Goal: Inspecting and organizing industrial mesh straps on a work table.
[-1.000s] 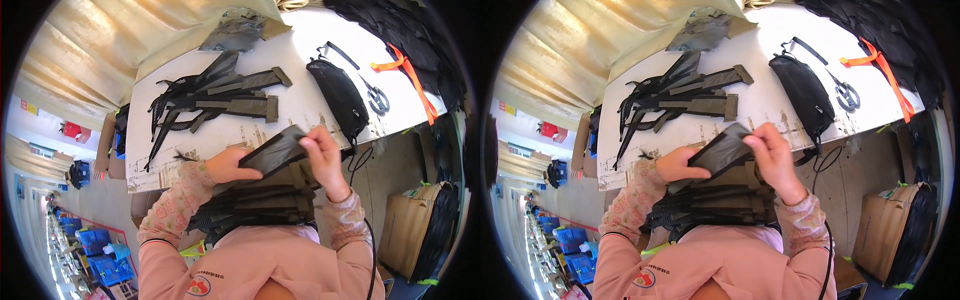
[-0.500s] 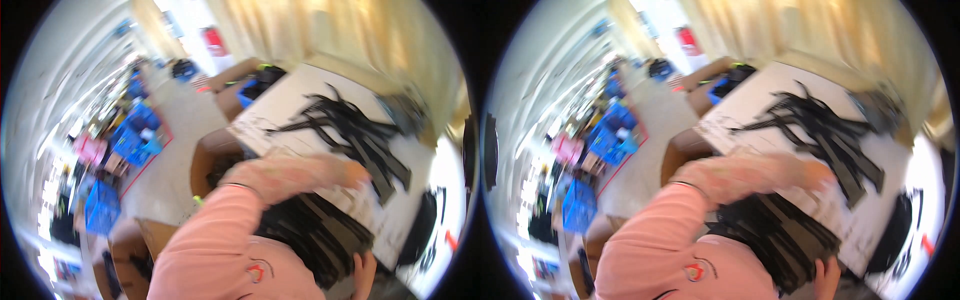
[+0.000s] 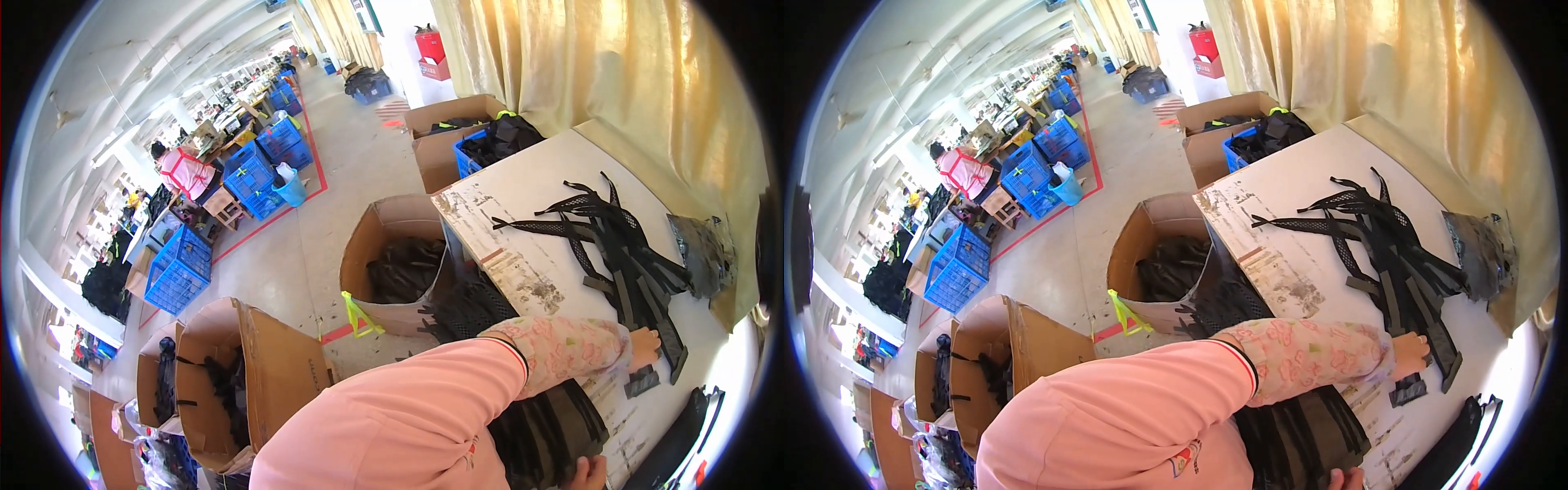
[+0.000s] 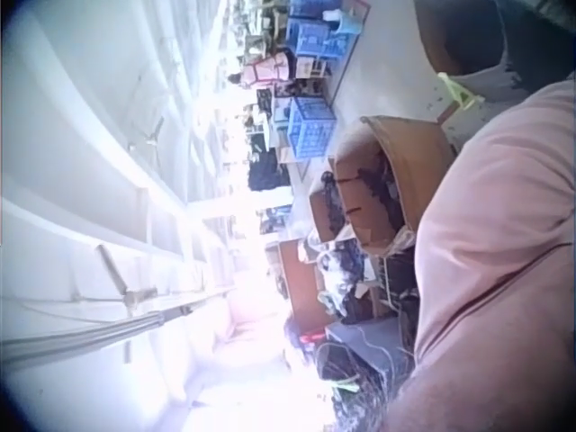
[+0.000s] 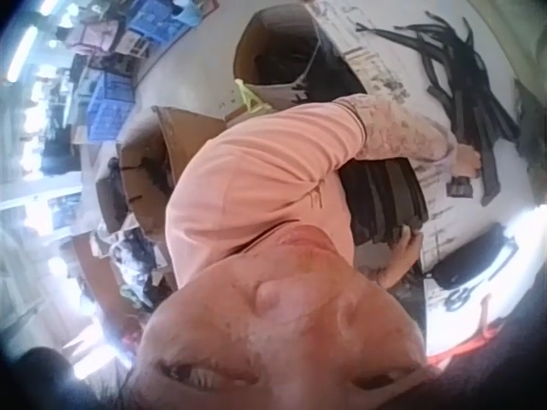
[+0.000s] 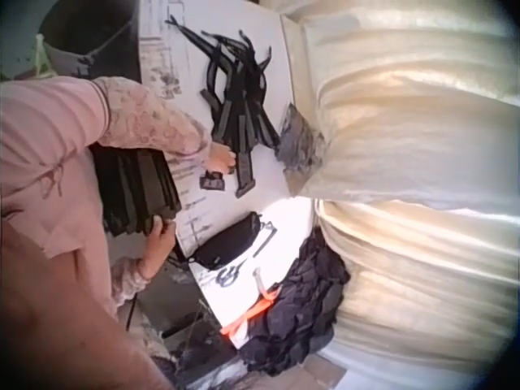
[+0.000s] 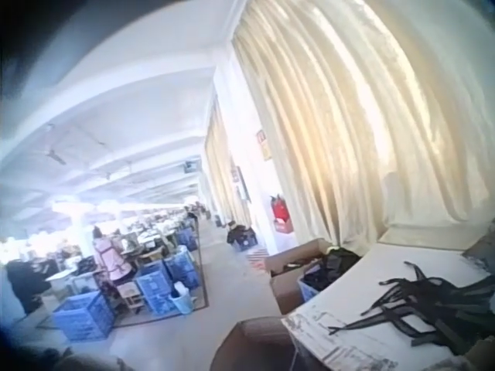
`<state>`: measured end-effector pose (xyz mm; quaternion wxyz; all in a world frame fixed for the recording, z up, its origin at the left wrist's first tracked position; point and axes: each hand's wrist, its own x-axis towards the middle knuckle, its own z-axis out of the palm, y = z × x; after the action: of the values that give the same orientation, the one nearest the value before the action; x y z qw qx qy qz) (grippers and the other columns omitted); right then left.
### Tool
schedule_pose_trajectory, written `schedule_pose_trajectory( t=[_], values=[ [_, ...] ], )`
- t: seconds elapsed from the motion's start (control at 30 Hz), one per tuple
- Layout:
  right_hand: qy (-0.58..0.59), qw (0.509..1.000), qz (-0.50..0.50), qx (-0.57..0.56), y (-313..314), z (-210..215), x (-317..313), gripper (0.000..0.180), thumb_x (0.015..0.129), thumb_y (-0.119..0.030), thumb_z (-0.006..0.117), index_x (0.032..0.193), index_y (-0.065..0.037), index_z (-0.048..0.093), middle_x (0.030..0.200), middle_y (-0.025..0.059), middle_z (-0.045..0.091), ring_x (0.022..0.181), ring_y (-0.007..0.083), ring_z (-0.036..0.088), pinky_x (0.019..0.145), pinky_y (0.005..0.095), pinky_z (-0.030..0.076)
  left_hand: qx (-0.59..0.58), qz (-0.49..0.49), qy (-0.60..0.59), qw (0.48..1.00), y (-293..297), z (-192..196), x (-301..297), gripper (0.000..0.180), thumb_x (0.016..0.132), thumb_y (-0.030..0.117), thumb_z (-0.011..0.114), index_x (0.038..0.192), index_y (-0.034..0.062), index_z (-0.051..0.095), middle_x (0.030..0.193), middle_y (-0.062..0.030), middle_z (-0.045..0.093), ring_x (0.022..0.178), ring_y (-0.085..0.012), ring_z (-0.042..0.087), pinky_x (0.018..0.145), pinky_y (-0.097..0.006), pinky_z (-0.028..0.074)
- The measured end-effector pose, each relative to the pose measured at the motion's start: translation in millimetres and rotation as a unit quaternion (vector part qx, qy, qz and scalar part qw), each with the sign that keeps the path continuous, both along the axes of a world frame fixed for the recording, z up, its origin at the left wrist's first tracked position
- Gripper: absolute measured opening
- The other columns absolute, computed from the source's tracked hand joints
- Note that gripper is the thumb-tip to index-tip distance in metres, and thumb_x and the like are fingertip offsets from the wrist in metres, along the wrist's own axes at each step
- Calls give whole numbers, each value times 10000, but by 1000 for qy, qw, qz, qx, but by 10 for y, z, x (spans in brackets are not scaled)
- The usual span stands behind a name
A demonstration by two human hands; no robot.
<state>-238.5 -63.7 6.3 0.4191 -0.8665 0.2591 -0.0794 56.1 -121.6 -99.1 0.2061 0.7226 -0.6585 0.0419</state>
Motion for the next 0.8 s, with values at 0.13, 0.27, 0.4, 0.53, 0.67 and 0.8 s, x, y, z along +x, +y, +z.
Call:
schedule_pose_trajectory(
  t=[0.13,0.27,0.4,0.53,0.67,0.8],
  values=[
    [-114,971,-185,-96,-131,-30,34,345,880,-204,627,1110,28,515,989,225,585,883,345,576,788,417,473,6,-38,65,997,187,312,-392,249,590,258,718,796,124,679,786,-100,642,894,-295,618,734,-435,482],
    [-186,926,-148,-292,-22,149,326,456,857,-193,673,1159,61,443,1071,228,561,917,344,586,806,412,498,29,-76,205,975,595,778,-796,250,670,293,680,818,91,673,777,-127,656,790,-294,649,682,-434,502],
    [-248,928,-110,-255,-41,73,473,385,866,-178,663,1101,66,481,1038,237,570,882,326,607,749,392,513,30,-110,342,933,757,941,-906,251,691,291,654,837,88,679,771,-115,659,775,-301,642,675,-412,499],
    [-231,916,-130,-300,-66,-54,456,291,886,-150,628,1064,52,518,1009,228,585,847,333,617,724,397,513,31,-88,390,916,847,972,-858,242,699,302,666,804,85,687,775,-105,666,757,-273,643,661,-387,497],
    [-199,911,-131,-338,83,80,521,189,906,-83,572,1051,37,555,949,196,618,813,337,622,706,391,508,54,-93,388,915,843,919,-860,224,696,293,680,789,89,689,756,-87,667,749,-252,645,648,-371,496],
    [-198,925,-86,-313,27,108,473,149,915,-81,555,1010,25,599,850,166,643,755,315,629,683,370,504,61,-97,388,915,859,888,-876,226,683,298,704,767,89,682,739,-80,664,734,-256,642,640,-376,493]
  ],
)
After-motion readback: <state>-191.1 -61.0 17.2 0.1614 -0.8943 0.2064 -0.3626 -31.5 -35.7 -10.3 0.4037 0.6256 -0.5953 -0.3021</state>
